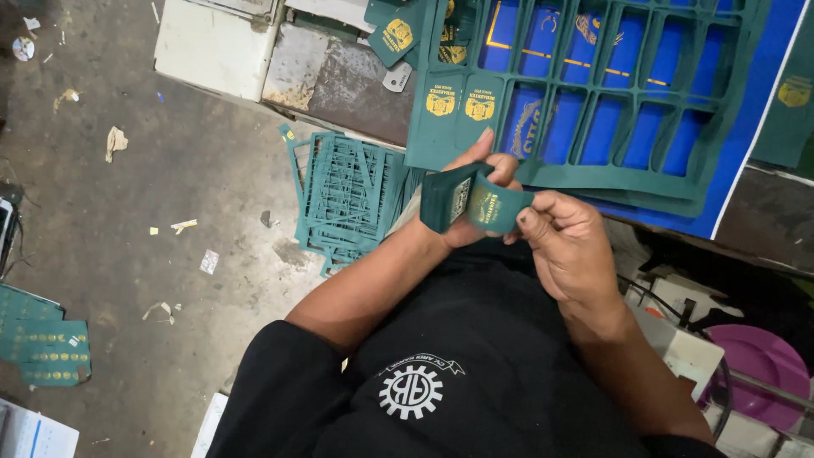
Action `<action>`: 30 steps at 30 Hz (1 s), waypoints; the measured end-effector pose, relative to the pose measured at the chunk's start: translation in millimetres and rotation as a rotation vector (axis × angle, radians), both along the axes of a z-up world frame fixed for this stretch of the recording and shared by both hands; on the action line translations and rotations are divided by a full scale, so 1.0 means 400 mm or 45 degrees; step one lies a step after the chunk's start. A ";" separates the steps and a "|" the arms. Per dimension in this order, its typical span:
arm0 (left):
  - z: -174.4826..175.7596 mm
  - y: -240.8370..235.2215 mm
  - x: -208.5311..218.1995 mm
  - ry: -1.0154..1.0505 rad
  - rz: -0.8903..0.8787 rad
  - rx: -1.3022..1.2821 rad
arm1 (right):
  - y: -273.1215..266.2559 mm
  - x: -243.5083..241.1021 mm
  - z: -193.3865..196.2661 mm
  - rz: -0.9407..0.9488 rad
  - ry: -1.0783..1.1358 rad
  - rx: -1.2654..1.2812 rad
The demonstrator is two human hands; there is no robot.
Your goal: Punching out and sorting printed tags from a die-cut paper sheet in a print shop.
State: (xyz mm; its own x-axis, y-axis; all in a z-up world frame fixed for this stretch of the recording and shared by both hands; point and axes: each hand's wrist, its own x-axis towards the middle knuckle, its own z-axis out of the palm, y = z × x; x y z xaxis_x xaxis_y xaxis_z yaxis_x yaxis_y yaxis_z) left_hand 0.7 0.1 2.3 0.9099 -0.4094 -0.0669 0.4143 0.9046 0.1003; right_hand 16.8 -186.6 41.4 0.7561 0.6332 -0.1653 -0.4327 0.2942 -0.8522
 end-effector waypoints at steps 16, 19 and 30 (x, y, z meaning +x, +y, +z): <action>-0.023 0.000 -0.002 0.012 0.020 -0.040 | 0.003 0.003 -0.032 0.007 0.075 0.084; -0.015 0.000 0.002 0.030 0.016 -0.025 | 0.006 0.006 -0.026 0.017 0.077 0.052; -0.010 -0.013 -0.005 0.211 0.764 1.800 | 0.004 0.012 0.056 -0.126 -0.313 -0.293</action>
